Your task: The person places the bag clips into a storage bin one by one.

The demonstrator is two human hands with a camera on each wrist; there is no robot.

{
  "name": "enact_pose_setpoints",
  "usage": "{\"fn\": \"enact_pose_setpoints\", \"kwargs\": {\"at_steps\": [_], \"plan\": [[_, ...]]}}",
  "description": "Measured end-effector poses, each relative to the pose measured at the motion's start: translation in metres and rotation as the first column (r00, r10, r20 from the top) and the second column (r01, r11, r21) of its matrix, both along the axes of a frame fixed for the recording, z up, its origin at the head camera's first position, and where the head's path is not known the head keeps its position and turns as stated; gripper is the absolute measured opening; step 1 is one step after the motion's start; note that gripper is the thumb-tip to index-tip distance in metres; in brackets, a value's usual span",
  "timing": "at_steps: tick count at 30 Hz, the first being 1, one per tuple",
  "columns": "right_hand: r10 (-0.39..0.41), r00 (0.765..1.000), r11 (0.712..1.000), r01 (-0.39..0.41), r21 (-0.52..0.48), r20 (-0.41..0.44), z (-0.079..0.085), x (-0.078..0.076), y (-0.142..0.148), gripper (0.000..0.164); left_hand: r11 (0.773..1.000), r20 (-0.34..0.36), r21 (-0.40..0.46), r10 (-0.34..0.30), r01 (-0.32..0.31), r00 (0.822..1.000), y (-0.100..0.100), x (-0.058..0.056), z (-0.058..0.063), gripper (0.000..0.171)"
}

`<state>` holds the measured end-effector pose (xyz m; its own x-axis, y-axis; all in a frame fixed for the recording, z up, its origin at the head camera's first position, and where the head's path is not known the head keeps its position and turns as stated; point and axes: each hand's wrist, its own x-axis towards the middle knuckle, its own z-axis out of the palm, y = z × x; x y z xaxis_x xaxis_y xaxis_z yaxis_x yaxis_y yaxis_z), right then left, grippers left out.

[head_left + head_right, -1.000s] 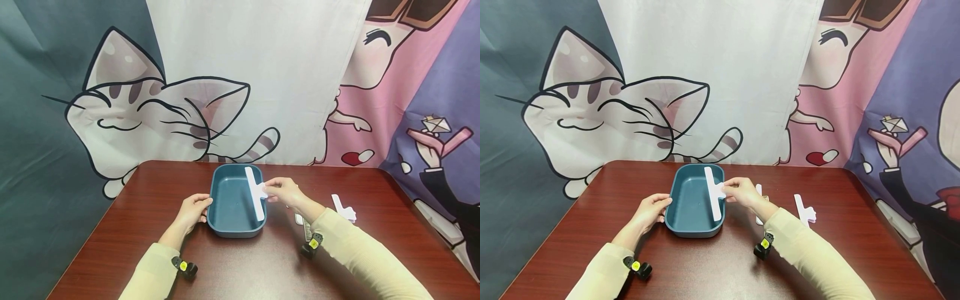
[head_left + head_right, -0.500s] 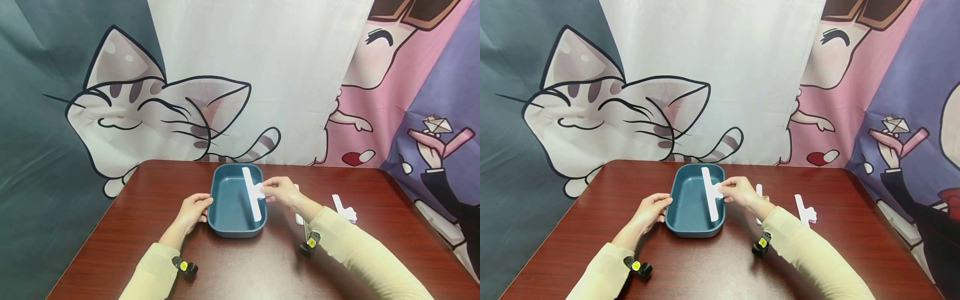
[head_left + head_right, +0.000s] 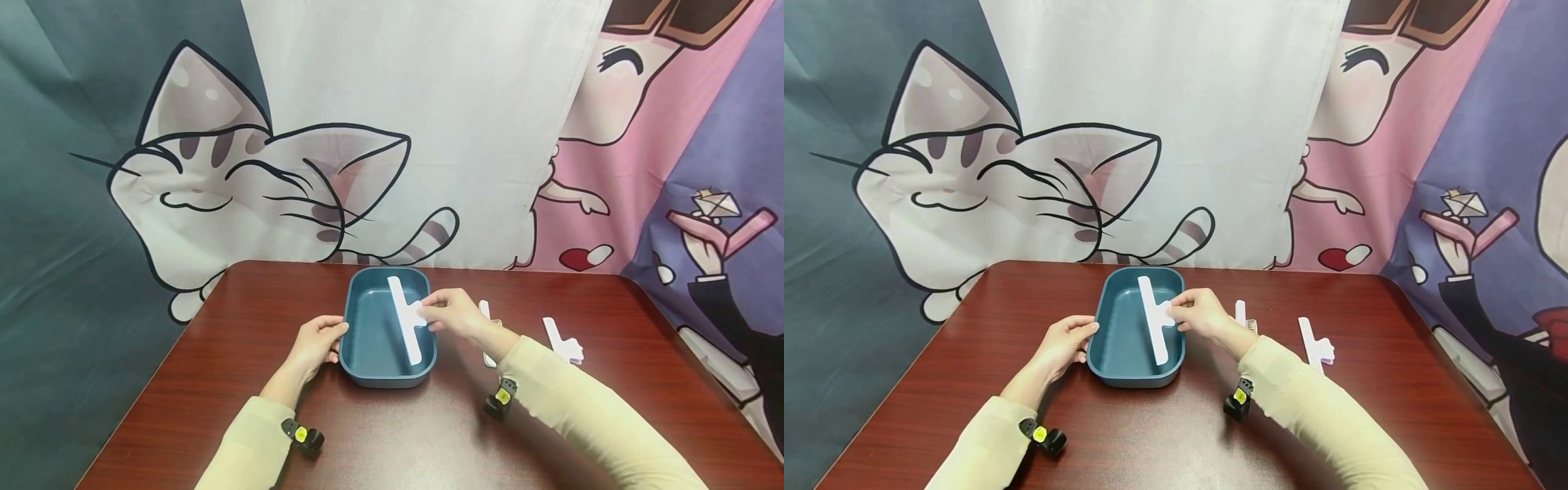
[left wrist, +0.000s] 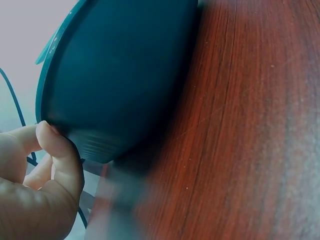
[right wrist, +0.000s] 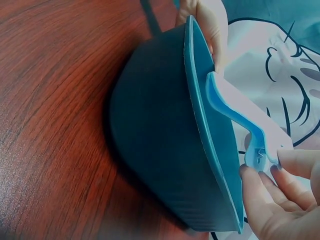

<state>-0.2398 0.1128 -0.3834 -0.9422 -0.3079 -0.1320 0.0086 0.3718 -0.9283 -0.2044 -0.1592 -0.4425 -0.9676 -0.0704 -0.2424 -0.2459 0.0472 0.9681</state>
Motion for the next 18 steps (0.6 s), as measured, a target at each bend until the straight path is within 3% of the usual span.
{"fn": "enact_pose_setpoints", "kwargs": {"at_steps": [18], "plan": [[0.0,1.0,1.0,0.0,0.005,0.03,0.002,0.001,-0.011,0.02,1.0,0.008,0.0,0.002,-0.002,1.0,0.0,-0.002,-0.001,0.033]]}}
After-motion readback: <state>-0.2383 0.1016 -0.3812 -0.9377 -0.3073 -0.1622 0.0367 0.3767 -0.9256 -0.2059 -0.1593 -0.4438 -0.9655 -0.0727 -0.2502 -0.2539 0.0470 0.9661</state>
